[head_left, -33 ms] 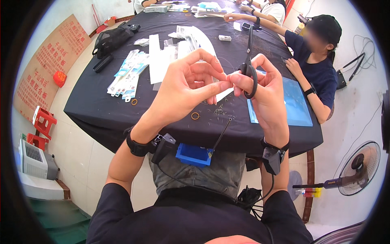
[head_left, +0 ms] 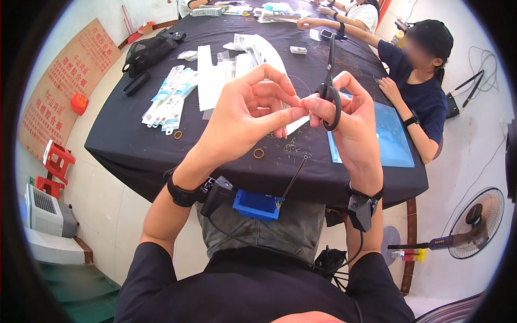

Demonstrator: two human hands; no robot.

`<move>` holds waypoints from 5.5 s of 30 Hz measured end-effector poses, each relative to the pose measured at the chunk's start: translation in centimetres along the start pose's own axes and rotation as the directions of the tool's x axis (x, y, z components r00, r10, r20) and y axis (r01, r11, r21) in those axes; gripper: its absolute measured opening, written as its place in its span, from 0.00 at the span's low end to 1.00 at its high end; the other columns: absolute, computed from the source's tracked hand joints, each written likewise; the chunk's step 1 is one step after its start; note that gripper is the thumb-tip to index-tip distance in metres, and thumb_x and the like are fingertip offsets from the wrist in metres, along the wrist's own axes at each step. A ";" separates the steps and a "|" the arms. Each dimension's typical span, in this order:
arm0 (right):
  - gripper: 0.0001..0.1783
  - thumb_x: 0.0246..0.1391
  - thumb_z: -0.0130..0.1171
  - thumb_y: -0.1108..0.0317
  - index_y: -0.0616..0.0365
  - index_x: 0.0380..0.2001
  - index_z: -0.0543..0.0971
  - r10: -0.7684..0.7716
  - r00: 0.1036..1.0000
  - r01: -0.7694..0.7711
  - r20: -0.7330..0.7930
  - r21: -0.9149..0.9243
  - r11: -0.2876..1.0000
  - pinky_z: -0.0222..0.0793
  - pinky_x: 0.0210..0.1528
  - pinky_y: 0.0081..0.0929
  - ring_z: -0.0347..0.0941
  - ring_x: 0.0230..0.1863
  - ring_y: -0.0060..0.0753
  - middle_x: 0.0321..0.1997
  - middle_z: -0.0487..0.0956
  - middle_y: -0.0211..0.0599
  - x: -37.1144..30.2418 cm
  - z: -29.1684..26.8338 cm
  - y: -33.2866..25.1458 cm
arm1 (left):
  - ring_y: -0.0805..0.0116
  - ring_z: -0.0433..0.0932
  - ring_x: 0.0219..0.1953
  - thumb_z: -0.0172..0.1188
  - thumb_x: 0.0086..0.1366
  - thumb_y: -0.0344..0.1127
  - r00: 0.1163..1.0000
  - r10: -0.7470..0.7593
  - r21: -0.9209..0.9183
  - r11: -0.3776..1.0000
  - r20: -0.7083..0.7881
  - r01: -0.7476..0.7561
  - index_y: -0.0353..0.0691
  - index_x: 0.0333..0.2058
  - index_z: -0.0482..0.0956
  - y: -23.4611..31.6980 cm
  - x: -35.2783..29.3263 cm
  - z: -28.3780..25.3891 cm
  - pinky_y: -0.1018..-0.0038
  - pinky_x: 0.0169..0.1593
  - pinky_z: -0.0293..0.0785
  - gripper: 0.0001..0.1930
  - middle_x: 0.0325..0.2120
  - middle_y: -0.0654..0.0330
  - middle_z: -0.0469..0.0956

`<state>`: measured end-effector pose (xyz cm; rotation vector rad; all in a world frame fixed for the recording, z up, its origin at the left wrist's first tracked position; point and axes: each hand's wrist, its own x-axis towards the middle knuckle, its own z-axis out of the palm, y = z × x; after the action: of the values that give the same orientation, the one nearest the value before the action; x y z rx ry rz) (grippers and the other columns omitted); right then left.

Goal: Assembling and packaging fishing tackle components using wire cutters and scissors at a workstation.

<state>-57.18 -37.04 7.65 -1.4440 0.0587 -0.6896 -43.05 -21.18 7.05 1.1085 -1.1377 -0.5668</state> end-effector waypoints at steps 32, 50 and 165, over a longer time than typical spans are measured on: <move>0.18 0.54 0.73 0.80 0.58 0.39 0.72 -0.305 0.951 0.304 0.050 -0.334 0.892 0.75 0.29 0.11 0.85 0.32 0.20 0.37 0.89 0.52 0.4 0.4 0.6 | 0.80 0.80 0.27 0.75 0.64 0.29 0.992 0.023 0.133 0.991 -0.126 -0.006 0.39 0.44 0.76 -0.2 0.1 -0.5 0.84 0.29 0.74 0.15 0.33 0.58 0.86; 0.17 0.51 0.76 0.77 0.56 0.34 0.74 -0.338 0.938 0.340 0.081 -0.408 0.847 0.65 0.25 0.08 0.82 0.31 0.11 0.33 0.90 0.39 0.5 0.3 0.9 | 0.84 0.75 0.19 0.78 0.60 0.32 0.976 0.039 0.138 0.990 -0.214 -0.009 0.34 0.40 0.80 -1.0 0.2 -0.5 0.84 0.22 0.67 0.16 0.25 0.58 0.87; 0.29 0.38 0.85 0.69 0.55 0.34 0.71 -0.471 0.832 0.495 0.293 -0.775 0.392 0.62 0.27 0.12 0.72 0.23 0.12 0.21 0.75 0.23 1.1 -1.7 2.2 | 0.84 0.71 0.20 0.69 0.68 0.29 0.992 -0.061 -0.147 0.988 -0.108 0.044 0.32 0.50 0.86 -1.7 0.3 -1.8 0.86 0.23 0.64 0.14 0.40 0.54 0.89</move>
<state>-56.11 -39.12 5.76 -2.4706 -0.0826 -1.2351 -41.02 -21.33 5.61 1.0350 -0.9577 -0.6106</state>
